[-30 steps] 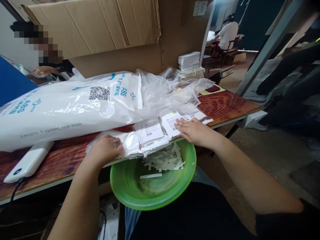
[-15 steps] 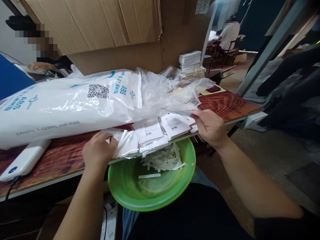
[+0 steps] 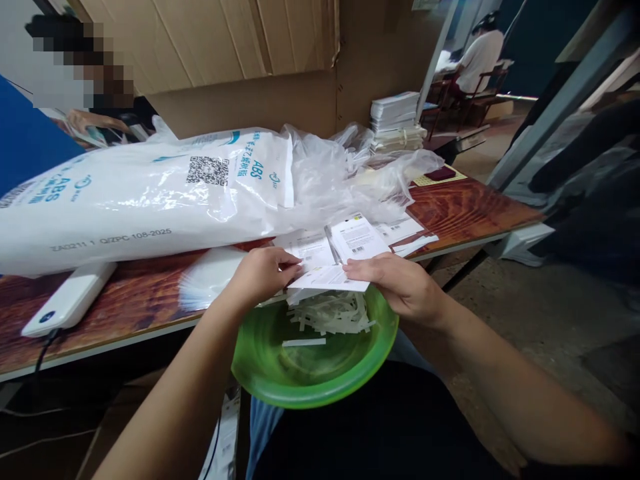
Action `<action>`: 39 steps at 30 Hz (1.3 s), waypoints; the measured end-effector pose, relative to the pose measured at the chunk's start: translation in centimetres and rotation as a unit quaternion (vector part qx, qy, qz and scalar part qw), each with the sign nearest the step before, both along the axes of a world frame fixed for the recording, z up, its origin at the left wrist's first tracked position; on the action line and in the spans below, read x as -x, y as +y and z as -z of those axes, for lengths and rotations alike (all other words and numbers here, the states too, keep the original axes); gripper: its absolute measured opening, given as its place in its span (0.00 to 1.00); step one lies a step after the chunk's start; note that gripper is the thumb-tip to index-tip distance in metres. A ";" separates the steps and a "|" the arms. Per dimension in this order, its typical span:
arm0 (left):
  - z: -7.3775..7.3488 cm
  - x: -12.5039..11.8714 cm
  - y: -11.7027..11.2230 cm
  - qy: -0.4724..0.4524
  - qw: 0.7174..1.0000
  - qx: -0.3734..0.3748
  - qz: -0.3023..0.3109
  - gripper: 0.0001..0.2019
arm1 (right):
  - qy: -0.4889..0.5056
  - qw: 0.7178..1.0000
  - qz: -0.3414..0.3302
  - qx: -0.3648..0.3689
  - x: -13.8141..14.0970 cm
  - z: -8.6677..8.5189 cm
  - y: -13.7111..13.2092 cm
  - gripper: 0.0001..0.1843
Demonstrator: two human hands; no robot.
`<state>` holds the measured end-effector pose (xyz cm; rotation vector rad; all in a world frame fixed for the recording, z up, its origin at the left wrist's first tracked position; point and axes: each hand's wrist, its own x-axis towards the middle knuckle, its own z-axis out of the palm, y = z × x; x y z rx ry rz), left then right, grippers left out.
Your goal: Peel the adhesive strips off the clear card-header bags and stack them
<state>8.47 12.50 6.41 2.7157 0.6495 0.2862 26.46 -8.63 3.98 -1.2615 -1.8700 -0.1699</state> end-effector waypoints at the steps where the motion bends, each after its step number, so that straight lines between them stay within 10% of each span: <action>1: -0.2 0.1 -0.1 -0.006 1.000 -0.006 0.005 0.13 | -0.025 1.000 0.003 -0.003 0.1 0.2 -0.1 0.18; 10: -2.0 -1.0 -1.5 0.035 0.986 -0.140 0.088 0.12 | -0.255 0.959 0.122 -0.033 4.3 0.1 2.2 0.17; 19: -2.7 -2.0 -1.8 -0.052 0.985 -0.110 0.119 0.11 | 0.095 0.966 0.192 0.147 2.1 -2.3 6.6 0.03; 25: -1.7 -2.5 -1.2 -0.048 0.990 -0.075 0.110 0.14 | 0.024 0.938 0.270 0.216 2.1 -2.6 8.1 0.22; 33: -2.7 3.2 1.5 0.120 0.963 -0.153 -0.185 0.26 | -0.094 0.921 0.207 0.316 -3.0 -3.0 3.2 0.41; 39: -1.0 4.5 4.7 0.280 0.942 -0.094 -0.158 0.25 | -0.154 0.889 0.173 0.395 -5.4 -2.1 3.0 0.29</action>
